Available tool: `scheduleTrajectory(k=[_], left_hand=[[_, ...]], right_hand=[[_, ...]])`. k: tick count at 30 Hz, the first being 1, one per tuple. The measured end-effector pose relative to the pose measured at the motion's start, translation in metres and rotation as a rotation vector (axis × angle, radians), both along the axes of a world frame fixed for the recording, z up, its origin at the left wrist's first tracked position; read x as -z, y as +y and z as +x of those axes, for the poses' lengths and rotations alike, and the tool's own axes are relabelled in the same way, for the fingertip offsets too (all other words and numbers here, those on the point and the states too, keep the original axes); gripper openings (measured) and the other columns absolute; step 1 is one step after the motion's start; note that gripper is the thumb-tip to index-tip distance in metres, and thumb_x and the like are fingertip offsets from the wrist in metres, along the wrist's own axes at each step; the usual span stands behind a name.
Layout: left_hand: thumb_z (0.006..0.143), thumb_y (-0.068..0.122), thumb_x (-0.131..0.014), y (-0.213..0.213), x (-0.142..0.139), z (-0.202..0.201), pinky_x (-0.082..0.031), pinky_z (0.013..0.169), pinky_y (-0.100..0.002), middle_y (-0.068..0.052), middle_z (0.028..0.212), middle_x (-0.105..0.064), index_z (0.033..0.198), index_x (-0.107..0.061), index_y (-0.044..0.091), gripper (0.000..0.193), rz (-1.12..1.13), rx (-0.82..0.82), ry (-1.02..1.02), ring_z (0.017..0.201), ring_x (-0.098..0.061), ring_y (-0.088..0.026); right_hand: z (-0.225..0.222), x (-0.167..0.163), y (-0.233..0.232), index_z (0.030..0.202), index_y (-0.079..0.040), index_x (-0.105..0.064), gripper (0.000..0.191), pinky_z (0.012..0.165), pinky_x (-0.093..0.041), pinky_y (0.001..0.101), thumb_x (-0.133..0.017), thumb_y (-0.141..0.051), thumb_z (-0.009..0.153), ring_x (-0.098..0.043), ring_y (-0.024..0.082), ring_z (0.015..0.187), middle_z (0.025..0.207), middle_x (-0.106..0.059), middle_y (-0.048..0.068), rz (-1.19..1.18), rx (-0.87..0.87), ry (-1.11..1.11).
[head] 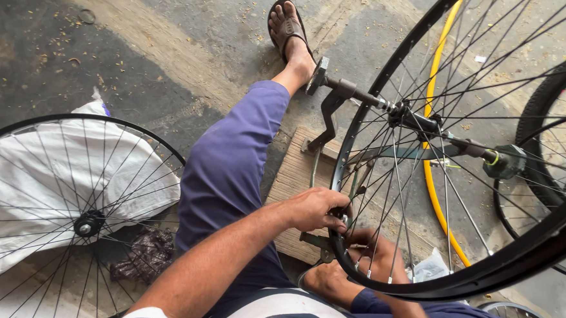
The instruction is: The person uses a spoke wrench to adjust the tension of spokes on a bicycle wheel mounted in a truing stand. They rotate the wheel and tighten or loosen individual spoke nipples to align the rim.
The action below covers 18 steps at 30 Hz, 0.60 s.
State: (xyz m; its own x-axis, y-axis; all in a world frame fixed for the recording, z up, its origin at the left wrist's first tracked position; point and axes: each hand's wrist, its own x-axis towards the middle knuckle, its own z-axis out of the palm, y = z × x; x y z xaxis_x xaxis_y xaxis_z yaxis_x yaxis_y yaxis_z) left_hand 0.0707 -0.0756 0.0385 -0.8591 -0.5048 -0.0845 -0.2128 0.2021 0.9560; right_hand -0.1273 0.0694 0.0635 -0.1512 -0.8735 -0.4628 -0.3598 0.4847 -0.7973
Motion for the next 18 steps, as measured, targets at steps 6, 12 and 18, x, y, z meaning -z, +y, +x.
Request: scheduleTrajectory(k=[6, 12, 18], left_hand=[[0.083, 0.034, -0.081, 0.016, -0.011, -0.018, -0.051, 0.084, -0.049, -0.016, 0.1, -0.071, 0.098, -0.06, 0.004, 0.039, -0.232, -0.157, -0.228, 0.099, -0.068, -0.036], [0.09, 0.03, -0.074, 0.027, -0.024, -0.032, -0.056, 0.074, -0.049, -0.022, 0.094, -0.075, 0.11, -0.057, 0.004, 0.037, -0.218, -0.287, -0.363, 0.084, -0.072, -0.039], [0.088, 0.026, -0.073, -0.003, -0.032, 0.009, -0.062, 0.081, -0.038, -0.015, 0.116, -0.072, 0.131, -0.062, 0.003, 0.05, 0.571, 0.287, 0.04, 0.092, -0.074, -0.027]], right_hand=[[0.027, -0.02, 0.024, 0.109, -0.004, -0.075, 0.035, 0.063, -0.061, 0.0301, -0.07, 0.003, 0.074, -0.078, 0.017, 0.077, 0.09, -0.08, 0.01, -0.216, -0.058, 0.249], [0.028, -0.03, 0.014, 0.105, -0.004, -0.074, 0.031, 0.07, -0.061, 0.0344, -0.074, 0.0, 0.074, -0.079, 0.026, 0.08, 0.09, -0.078, 0.014, -0.368, -0.168, 0.372], [0.013, -0.059, 0.044, 0.097, -0.006, -0.073, 0.027, 0.07, -0.062, 0.0332, -0.086, -0.013, 0.074, -0.079, 0.024, 0.079, 0.089, -0.08, 0.01, -0.52, -0.208, 0.399]])
